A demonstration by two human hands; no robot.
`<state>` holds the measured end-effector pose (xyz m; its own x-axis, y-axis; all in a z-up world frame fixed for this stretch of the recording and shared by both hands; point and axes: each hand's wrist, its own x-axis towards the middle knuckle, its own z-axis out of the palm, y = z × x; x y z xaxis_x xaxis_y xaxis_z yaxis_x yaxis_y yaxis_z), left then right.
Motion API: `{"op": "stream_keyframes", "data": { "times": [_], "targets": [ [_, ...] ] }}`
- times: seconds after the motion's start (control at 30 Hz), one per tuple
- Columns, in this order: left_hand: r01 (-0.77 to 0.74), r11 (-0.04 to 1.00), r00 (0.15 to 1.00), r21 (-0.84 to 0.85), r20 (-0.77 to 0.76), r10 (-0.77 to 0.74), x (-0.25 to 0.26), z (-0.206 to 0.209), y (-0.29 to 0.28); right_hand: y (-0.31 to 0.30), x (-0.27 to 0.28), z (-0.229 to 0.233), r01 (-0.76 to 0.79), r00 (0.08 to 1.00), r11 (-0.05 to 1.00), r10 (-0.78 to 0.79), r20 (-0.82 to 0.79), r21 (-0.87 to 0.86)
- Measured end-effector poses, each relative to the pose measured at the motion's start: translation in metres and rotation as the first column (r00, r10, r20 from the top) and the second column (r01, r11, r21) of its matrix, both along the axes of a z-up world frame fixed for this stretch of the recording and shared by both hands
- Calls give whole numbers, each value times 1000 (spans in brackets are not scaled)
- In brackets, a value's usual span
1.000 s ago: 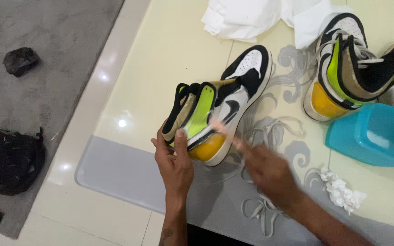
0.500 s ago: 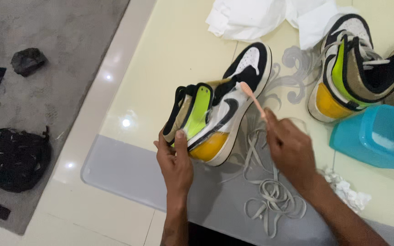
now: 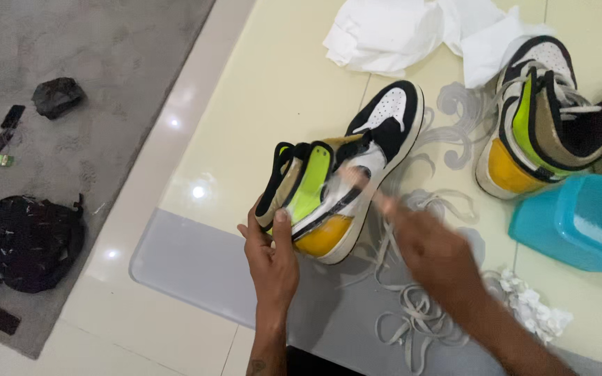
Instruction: The person cleans a pair of high-top sneakers by applying a cleaning solution with a toothbrush to the midsoles and uppers, and then scrubbing the shoelaces by hand with the brush before wiping the shoes with a cloth.
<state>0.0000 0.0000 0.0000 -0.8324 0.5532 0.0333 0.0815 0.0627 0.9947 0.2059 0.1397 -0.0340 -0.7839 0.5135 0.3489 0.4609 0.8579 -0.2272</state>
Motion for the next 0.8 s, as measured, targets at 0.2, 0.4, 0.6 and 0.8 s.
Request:
{"op": "stream_keyframes", "data": {
  "times": [0.2, 0.4, 0.6, 0.8],
  "targets": [
    [-11, 999, 995, -31, -101, 7, 5, -6, -1, -37, -9, 18, -100, 991, 989, 89, -104, -111],
    [1, 999, 996, -46, -92, -5, 12, 4, 1, 4, -1, 10, 193, 979, 981, -192, -66, 13],
    [-47, 998, 991, -36, -130, 42, -3, -14, 0, 6, 13, -8, -109, 992, 925, 75, 104, 364],
    [-35, 988, 994, 151, 107, 18, -8, 13, 3, -12, -6, -13, -67, 979, 998, 67, -193, 4]
  ]
}}
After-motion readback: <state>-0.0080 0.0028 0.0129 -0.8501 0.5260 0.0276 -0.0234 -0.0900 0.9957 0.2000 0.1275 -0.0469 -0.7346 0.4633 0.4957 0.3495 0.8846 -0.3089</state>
